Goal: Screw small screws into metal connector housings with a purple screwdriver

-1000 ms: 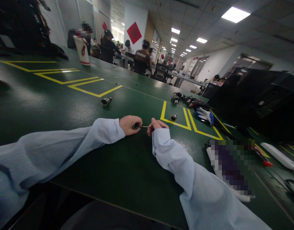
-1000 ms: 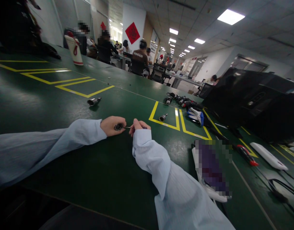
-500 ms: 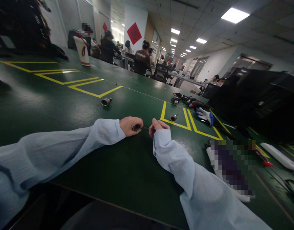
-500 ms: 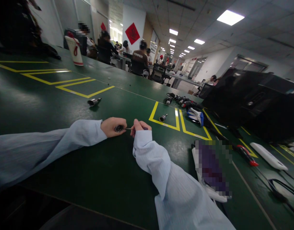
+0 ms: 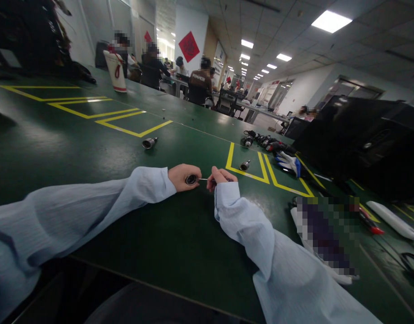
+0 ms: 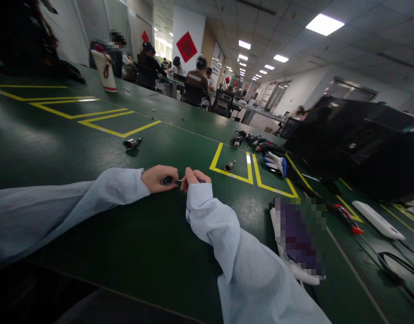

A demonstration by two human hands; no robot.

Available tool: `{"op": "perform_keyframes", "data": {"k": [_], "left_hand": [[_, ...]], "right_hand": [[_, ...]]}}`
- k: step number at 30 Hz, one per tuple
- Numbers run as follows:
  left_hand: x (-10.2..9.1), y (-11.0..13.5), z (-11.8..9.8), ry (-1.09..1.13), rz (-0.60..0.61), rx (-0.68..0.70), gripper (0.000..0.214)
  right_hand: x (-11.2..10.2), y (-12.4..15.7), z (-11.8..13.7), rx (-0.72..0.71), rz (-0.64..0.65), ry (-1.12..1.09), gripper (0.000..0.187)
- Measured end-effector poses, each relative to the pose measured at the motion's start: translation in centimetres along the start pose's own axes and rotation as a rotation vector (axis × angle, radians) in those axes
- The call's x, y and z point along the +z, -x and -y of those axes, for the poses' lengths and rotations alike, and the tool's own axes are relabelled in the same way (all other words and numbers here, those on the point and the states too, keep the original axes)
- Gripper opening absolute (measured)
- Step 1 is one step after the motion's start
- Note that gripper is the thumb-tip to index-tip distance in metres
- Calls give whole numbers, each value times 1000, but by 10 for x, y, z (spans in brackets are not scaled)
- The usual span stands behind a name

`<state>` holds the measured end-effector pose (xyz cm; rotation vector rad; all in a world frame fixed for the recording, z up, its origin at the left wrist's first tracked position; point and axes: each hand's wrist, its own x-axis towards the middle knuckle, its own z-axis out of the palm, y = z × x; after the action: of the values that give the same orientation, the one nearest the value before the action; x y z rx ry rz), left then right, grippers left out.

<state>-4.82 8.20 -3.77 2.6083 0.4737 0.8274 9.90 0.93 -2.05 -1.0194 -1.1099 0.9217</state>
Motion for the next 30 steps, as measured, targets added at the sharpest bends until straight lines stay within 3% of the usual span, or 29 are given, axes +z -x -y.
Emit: {"op": "perform_keyframes", "data": {"k": [7,13,22,30], "left_hand": [[-1,-1,-1,29,51,30,10],[-2,-2,-1,74,43,-18,14],[0,-1,-3,84,77,-8,17],[-1,-2,-6,160,87,2,21]], "right_hand": [[-9,-12,-4,137,66,-82,39],[-10,-12,-7,200,12,-158,39],[-4,-5,-1,-74,37,119,37],[-11,-11,-1,170,80,-58,42]]}}
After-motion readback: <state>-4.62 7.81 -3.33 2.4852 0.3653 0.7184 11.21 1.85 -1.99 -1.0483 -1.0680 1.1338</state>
